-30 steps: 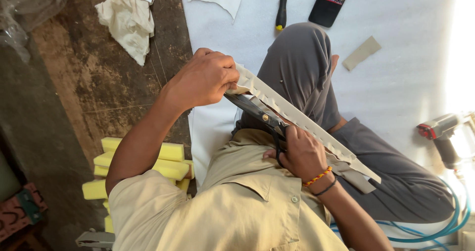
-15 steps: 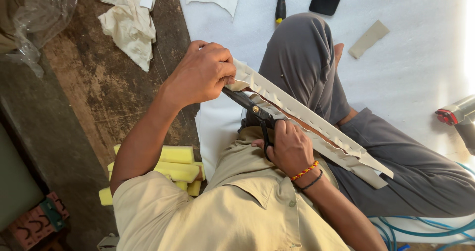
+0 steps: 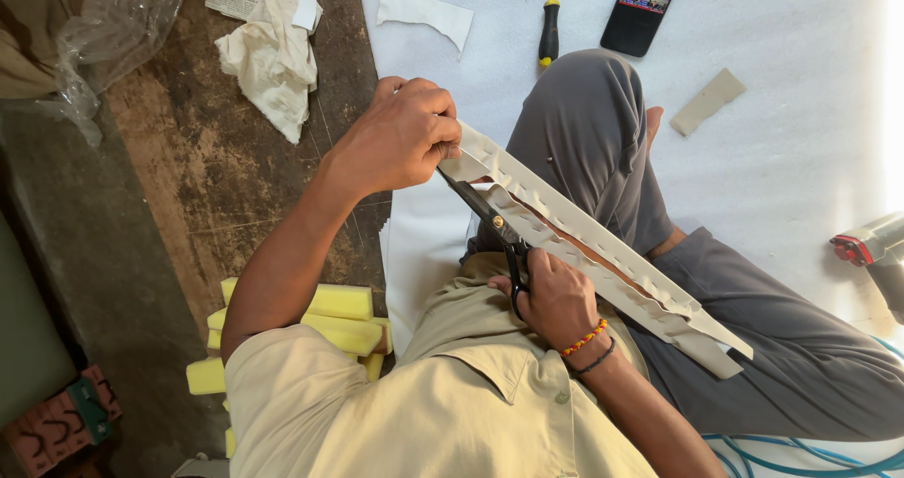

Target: The person sits on the workshop floor and wraps a strip of white fabric around a long foam piece, staples the fabric in place with a pneumatic nail gun, trims excess fabric with scissors, and rolls the covered piece into a tight cylinder, pressing and smoothing it with their hands.

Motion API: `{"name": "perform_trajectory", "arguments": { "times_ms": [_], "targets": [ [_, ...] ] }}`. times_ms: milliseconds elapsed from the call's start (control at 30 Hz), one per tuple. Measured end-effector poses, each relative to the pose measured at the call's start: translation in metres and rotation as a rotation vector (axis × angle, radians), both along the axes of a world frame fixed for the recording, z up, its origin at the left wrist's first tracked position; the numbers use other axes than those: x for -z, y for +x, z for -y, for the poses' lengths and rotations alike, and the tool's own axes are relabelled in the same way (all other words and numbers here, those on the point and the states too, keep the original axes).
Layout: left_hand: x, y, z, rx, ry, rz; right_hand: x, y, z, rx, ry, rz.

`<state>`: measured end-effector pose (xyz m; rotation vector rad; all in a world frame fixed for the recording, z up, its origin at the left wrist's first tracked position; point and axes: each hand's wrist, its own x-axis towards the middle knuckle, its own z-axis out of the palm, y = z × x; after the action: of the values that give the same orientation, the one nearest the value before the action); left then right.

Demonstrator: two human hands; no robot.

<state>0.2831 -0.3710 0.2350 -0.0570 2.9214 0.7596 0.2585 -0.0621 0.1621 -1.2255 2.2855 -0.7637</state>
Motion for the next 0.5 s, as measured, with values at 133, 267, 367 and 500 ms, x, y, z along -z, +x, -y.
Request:
{"name": "perform_trajectory", "arguments": {
  "times_ms": [133,267,367,500],
  "targets": [
    [-0.003,0.001,-0.002,-0.006,0.032,0.042,-0.008,-0.005,0.004,0.006,-0.031,0.033],
    [-0.004,0.005,-0.004,0.001,0.050,-0.031,-0.011,-0.010,0.011,0.014,-0.050,0.055],
    [-0.004,0.009,0.001,-0.008,0.058,-0.054,-0.013,-0.011,0.010,-0.005,-0.037,0.117],
    [-0.007,0.021,0.012,-0.117,0.113,-0.050,-0.017,-0.011,0.004,-0.002,-0.095,0.182]
  ]
}}
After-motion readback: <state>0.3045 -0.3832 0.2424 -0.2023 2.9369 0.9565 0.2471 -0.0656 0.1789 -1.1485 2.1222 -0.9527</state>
